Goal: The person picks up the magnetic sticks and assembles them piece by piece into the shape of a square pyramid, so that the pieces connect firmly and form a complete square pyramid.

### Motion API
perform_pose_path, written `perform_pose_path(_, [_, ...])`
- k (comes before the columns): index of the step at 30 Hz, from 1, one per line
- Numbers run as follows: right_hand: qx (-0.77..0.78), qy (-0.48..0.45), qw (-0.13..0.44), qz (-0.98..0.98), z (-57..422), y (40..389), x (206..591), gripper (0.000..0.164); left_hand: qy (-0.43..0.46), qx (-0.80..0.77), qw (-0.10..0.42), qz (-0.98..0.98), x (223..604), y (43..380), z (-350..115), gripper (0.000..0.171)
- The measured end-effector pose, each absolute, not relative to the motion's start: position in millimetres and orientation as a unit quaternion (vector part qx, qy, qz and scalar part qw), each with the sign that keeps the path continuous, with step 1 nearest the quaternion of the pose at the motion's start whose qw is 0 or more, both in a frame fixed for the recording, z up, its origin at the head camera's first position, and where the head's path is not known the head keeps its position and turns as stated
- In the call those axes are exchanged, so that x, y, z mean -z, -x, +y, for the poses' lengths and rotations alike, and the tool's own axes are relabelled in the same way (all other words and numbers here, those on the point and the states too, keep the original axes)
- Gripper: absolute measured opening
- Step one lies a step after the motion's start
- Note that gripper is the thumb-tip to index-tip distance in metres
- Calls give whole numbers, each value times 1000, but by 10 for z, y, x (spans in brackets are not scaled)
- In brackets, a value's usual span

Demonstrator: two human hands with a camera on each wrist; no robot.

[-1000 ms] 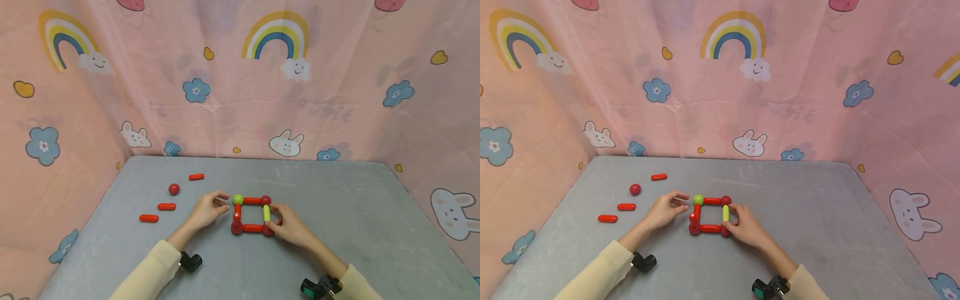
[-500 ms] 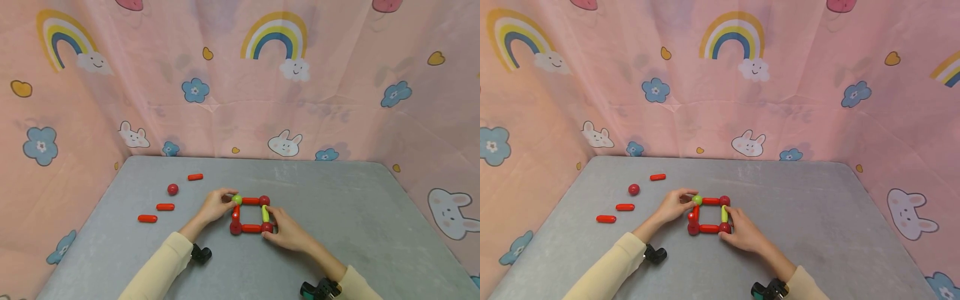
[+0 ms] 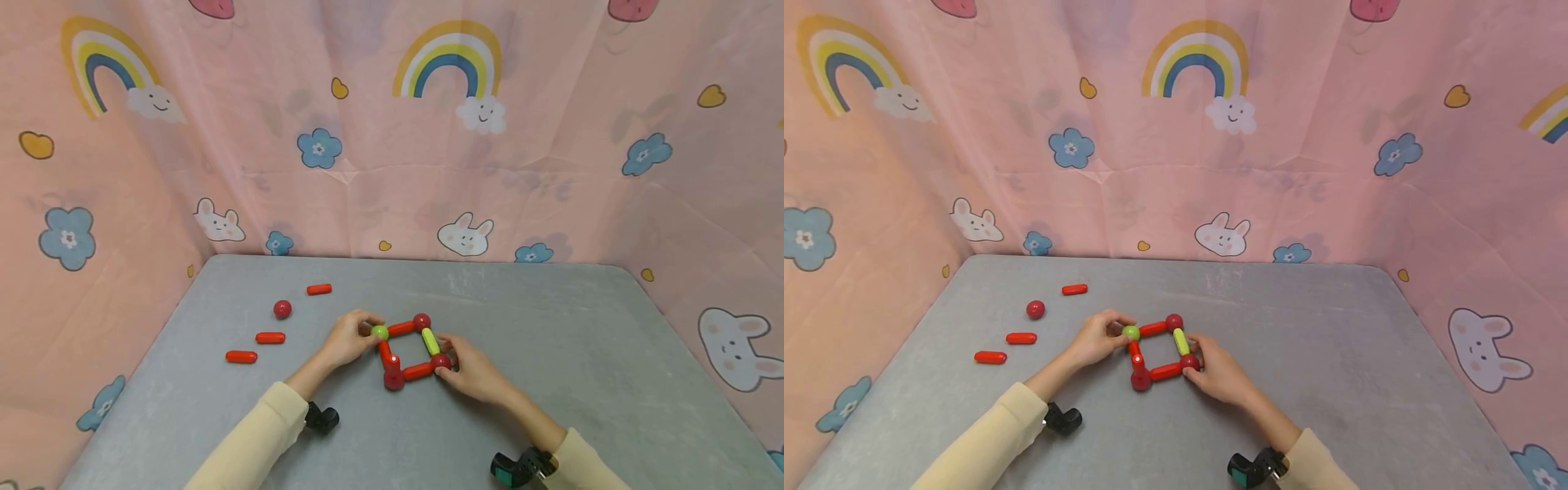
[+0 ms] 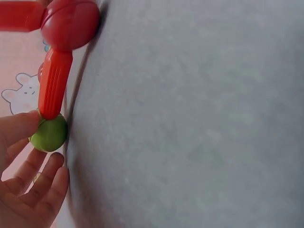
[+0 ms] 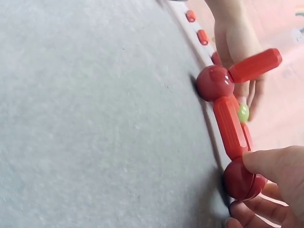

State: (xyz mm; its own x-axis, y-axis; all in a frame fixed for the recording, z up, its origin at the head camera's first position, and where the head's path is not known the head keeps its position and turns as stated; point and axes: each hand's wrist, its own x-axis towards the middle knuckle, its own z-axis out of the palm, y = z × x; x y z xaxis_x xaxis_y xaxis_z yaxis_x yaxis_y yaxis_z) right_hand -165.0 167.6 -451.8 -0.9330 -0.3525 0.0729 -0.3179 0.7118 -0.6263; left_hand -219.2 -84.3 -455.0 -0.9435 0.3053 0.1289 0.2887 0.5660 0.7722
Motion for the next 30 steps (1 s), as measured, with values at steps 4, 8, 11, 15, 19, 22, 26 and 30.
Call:
perform_pose_path(4, [341,176,19,923,1699,1704,4531,43,-174,-435,9,883,4554,2160,-890,22])
perform_pose_path(8, [345,167,5,924,1722,1759,4550,37,-179,-441,17,879,4554,2114,-921,22])
perform_pose_path(11, [351,156,-3,923,1737,1798,4573,33,-179,-441,24,879,4545,2070,-928,21])
perform_pose_path(15, [358,145,-8,922,1750,1837,4594,30,-184,-436,29,880,4527,2009,-931,20])
perform_pose_path(19, [363,139,-5,922,1753,1859,4588,30,-194,-431,31,881,4512,1960,-939,20])
perform_pose_path(22, [363,138,-3,921,1754,1869,4583,29,-194,-428,37,882,4505,1934,-947,20])
perform_pose_path(26, [366,139,-3,920,1756,1880,4574,29,-192,-428,42,882,4509,1922,-956,20])
perform_pose_path(30, [367,135,3,920,1756,1893,4567,29,-191,-432,41,880,4521,1919,-964,21])
